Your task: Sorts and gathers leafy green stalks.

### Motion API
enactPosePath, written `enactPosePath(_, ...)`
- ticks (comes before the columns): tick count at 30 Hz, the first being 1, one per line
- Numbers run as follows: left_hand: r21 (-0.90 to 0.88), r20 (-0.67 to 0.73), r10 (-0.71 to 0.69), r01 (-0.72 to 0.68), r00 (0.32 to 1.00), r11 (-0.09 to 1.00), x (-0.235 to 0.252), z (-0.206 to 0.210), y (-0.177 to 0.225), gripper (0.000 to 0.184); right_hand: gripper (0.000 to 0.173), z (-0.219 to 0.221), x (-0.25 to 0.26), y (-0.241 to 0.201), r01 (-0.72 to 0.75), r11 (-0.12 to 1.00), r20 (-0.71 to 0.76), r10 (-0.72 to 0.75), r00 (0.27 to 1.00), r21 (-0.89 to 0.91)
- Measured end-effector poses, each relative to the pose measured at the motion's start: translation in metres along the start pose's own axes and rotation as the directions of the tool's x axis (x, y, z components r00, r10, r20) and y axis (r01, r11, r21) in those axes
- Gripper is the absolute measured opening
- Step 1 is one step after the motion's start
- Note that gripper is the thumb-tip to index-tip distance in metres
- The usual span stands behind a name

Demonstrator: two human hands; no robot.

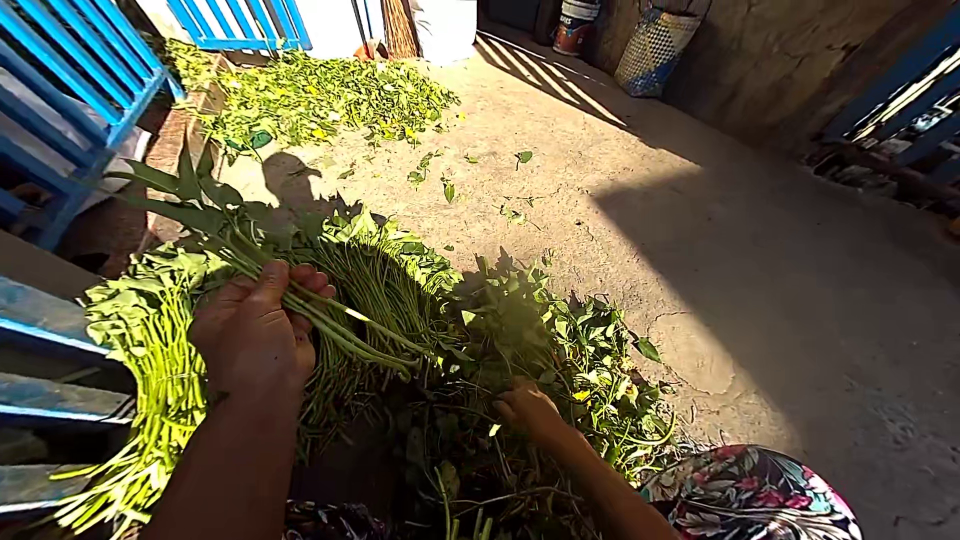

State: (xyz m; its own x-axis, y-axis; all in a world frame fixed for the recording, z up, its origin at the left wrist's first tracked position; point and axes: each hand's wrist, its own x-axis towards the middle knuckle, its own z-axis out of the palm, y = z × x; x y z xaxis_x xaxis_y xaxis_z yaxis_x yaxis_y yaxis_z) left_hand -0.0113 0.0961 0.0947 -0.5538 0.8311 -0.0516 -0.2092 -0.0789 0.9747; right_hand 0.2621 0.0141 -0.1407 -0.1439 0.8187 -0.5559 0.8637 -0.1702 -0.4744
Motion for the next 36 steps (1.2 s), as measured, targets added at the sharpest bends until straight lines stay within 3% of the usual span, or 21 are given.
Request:
enactPosePath(2, -0.012, 0.046, -0.075, 0.075, 0.996, 0.997, -0.002, 0.001, -0.004, 0.009, 0.04, -0.011, 0.025, 0.024, -0.307, 0.951, -0.218, 0.303, 0.927, 0.017)
enactPosePath(3, -0.028, 0.058, -0.116, 0.117, 0.992, 0.993, -0.003, 0.002, -0.006, 0.009, 0.043, -0.013, 0.036, 0.038, -0.416, 0.909, -0.253, 0.411, 0.876, 0.038)
enactPosePath(5, -0.054, 0.073, -0.187, 0.191, 0.98, 0.98, -0.006, 0.005, -0.008, 0.008, 0.048, -0.017, 0.044, 0.06, -0.519, 0.848, -0.176, 0.53, 0.829, 0.109)
enactPosePath(8, -0.073, 0.113, -0.257, 0.266, 0.96, 0.961, -0.01, 0.008, -0.009, 0.005, 0.043, -0.022, 0.043, 0.067, -0.488, 0.842, -0.089, 0.517, 0.851, 0.228)
enactPosePath(11, -0.119, 0.127, -0.308, 0.322, 0.943, 0.939, -0.013, 0.011, -0.01, 0.005, 0.035, -0.021, 0.034, 0.052, -0.355, 0.865, -0.216, 0.445, 0.869, 0.354)
enactPosePath(14, -0.138, 0.173, -0.35, 0.375, 0.921, 0.917, -0.017, 0.01, -0.013, 0.003, 0.036, -0.013, 0.027, 0.046, -0.343, 0.832, -0.371, 0.513, 0.774, 0.436)
enactPosePath(16, -0.131, 0.216, -0.372, 0.405, 0.903, 0.905, -0.021, 0.01, -0.016, 0.006, 0.046, -0.009, 0.032, 0.057, -0.47, 0.773, -0.265, 0.603, 0.752, 0.425)
enactPosePath(18, -0.122, 0.257, -0.387, 0.427, 0.886, 0.896, -0.022, 0.01, -0.017, 0.008, 0.05, -0.004, 0.037, 0.07, -0.54, 0.769, -0.129, 0.608, 0.783, 0.342)
enactPosePath(22, -0.09, 0.304, -0.406, 0.451, 0.861, 0.888, -0.023, 0.01, -0.016, 0.007, 0.044, 0.003, 0.037, 0.075, -0.426, 0.831, -0.106, 0.489, 0.866, 0.357)
enactPosePath(24, -0.072, 0.302, -0.415, 0.455, 0.858, 0.887, -0.023, 0.009, -0.014, 0.008, 0.04, 0.0, 0.022, 0.051, -0.266, 0.852, -0.326, 0.434, 0.84, 0.45)
enactPosePath(26, -0.049, 0.3, -0.41, 0.443, 0.861, 0.895, -0.022, 0.008, -0.015, 0.007, 0.034, 0.003, 0.007, 0.034, -0.017, 0.9, -0.613, 0.311, 0.726, 0.435)
enactPosePath(27, -0.037, 0.299, -0.407, 0.437, 0.863, 0.899, -0.022, 0.008, -0.016, 0.007, 0.032, 0.004, 0.004, 0.03, 0.04, 0.896, -0.646, 0.287, 0.707, 0.443)
enactPosePath(29, -0.033, 0.309, -0.4, 0.43, 0.863, 0.902, -0.024, 0.008, -0.018, 0.006, 0.031, 0.006, 0.003, 0.036, -0.054, 0.816, -0.427, 0.355, 0.832, 0.575)
enactPosePath(30, -0.038, 0.314, -0.396, 0.429, 0.863, 0.903, -0.025, 0.008, -0.019, 0.007, 0.032, 0.006, 0.005, 0.041, -0.115, 0.76, -0.296, 0.382, 0.875, 0.64)
enactPosePath(31, -0.042, 0.317, -0.396, 0.43, 0.862, 0.902, -0.026, 0.008, -0.019, 0.009, 0.035, 0.006, 0.003, 0.04, -0.119, 0.735, -0.262, 0.381, 0.887, 0.667)
enactPosePath(32, -0.044, 0.322, -0.39, 0.425, 0.863, 0.904, -0.026, 0.009, -0.019, 0.01, 0.037, 0.005, -0.003, 0.034, -0.058, 0.732, -0.324, 0.369, 0.871, 0.679)
enactPosePath(34, -0.048, 0.331, -0.373, 0.41, 0.867, 0.911, -0.026, 0.008, -0.02, 0.01, 0.035, 0.005, -0.02, 0.011, 0.169, 0.714, -0.54, 0.332, 0.773, 0.68)
enactPosePath(36, -0.034, 0.344, -0.362, 0.397, 0.867, 0.917, -0.026, 0.006, -0.023, 0.01, 0.032, 0.006, -0.035, -0.012, 0.366, 0.62, -0.646, 0.31, 0.698, 0.694)
